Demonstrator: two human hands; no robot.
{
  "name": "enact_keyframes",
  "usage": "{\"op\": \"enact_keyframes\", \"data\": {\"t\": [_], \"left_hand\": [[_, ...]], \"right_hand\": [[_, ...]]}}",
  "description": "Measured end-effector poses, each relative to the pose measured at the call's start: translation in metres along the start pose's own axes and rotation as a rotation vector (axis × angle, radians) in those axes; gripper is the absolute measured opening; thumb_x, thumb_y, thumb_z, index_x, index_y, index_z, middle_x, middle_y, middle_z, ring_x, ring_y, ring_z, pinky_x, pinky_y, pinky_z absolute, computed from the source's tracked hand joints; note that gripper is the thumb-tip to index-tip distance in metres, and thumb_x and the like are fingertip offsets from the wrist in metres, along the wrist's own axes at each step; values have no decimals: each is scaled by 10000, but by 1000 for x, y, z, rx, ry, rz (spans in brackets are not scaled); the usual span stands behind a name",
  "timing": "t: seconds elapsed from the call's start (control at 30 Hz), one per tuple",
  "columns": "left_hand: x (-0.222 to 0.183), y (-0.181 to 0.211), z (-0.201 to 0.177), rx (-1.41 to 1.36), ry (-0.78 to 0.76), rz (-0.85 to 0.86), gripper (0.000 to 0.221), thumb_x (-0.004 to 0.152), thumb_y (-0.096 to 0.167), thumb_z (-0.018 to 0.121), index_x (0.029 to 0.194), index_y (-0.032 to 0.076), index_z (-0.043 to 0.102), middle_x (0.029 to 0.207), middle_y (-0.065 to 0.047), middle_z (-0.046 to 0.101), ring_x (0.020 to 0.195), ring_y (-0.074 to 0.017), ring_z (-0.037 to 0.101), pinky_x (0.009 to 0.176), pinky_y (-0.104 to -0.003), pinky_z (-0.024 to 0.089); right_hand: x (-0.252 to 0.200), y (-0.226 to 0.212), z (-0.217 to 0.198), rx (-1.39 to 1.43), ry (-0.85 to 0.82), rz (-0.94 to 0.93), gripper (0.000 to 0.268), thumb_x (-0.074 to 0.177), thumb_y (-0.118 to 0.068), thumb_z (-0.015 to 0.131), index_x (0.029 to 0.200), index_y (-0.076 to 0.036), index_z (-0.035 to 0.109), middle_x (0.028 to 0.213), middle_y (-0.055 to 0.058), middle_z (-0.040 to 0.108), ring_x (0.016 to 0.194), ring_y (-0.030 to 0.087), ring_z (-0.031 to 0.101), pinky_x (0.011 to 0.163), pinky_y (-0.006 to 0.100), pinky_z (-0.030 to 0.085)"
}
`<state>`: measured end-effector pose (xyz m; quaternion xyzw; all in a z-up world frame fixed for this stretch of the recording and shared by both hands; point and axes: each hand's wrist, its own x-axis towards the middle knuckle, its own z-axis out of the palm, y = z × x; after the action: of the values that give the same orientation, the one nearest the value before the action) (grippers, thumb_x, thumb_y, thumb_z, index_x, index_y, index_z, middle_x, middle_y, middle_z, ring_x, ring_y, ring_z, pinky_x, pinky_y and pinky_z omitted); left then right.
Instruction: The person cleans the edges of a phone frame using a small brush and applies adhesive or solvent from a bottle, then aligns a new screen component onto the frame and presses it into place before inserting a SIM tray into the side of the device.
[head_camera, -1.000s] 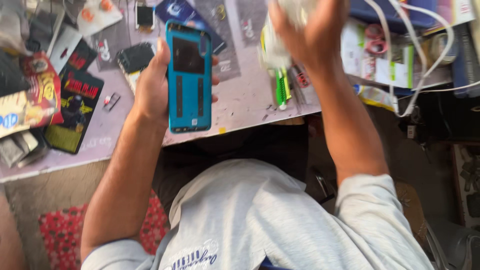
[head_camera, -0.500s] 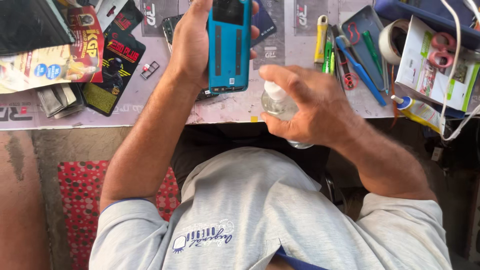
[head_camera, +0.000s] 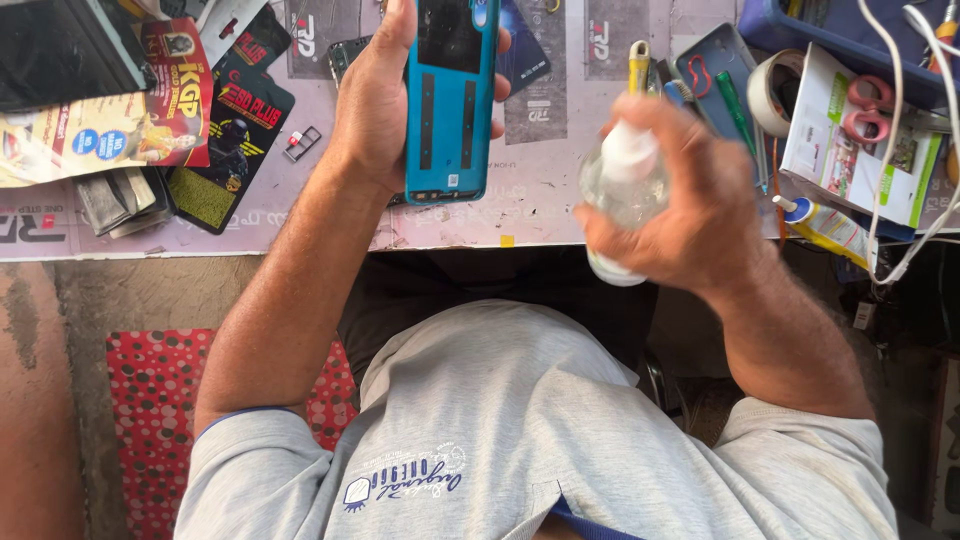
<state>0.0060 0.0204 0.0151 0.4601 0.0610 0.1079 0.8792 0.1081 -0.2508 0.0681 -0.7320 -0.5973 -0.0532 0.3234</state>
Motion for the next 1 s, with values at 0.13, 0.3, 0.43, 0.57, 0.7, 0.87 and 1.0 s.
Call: {"op": "enact_keyframes", "data": {"t": [0.13,0.3,0.43,0.57,0.7,0.87,1.0], "left_hand": [[-1,4,5,-7,-6,-6,788,1019,672,501,1362,-34,571,1254,-199,669,1032,-270,726,777,-450,683],[-3,5,5,57,6,48,820,1003,680,497,1371,-49,568,1276,-204,665,1046,-267,720,792,-445,682],[-5,1,3,171,3,102,843,983,700,462,1353,-50,569,1258,-205,677,1032,-263,739,767,-445,702],[-4,-1,7,89,43,18,840,1009,705,467,1357,-54,558,1241,-210,672,1022,-262,732,756,-447,694],[-2,1,10,70,27,32,833,1020,700,466,1361,-55,554,1250,-206,663,1030,-261,727,766,-447,693],[-3,1,12,88,35,24,834,1008,711,471,1369,-36,555,1254,-206,668,1032,-261,730,780,-447,691],[-3,2,12,68,20,17,845,1005,722,469,1367,-36,559,1259,-194,660,1042,-257,721,787,-454,689]], "right_hand": [[13,21,-1,-54,113,-87,755,988,-165,886,1523,-70,362,1179,154,682,1011,274,766,888,325,675],[18,-2,15,-130,-78,-88,745,862,-234,910,1413,-75,434,1148,188,697,942,299,745,794,375,628],[15,-13,27,-88,-129,-69,730,836,-230,898,1401,-82,458,1134,163,698,965,301,739,833,392,628],[22,7,7,-65,19,-49,725,924,-215,917,1439,-60,430,1197,181,683,1001,291,732,870,378,626],[21,0,2,6,-55,-25,706,900,-182,906,1423,-63,446,1141,156,692,978,268,745,840,357,636],[19,-10,24,-7,-77,-70,728,825,-185,906,1377,-54,449,1175,171,693,970,303,741,830,388,624],[22,-4,7,-8,-17,-98,743,879,-182,900,1421,-51,410,1221,177,682,1011,309,744,872,382,631]]}}
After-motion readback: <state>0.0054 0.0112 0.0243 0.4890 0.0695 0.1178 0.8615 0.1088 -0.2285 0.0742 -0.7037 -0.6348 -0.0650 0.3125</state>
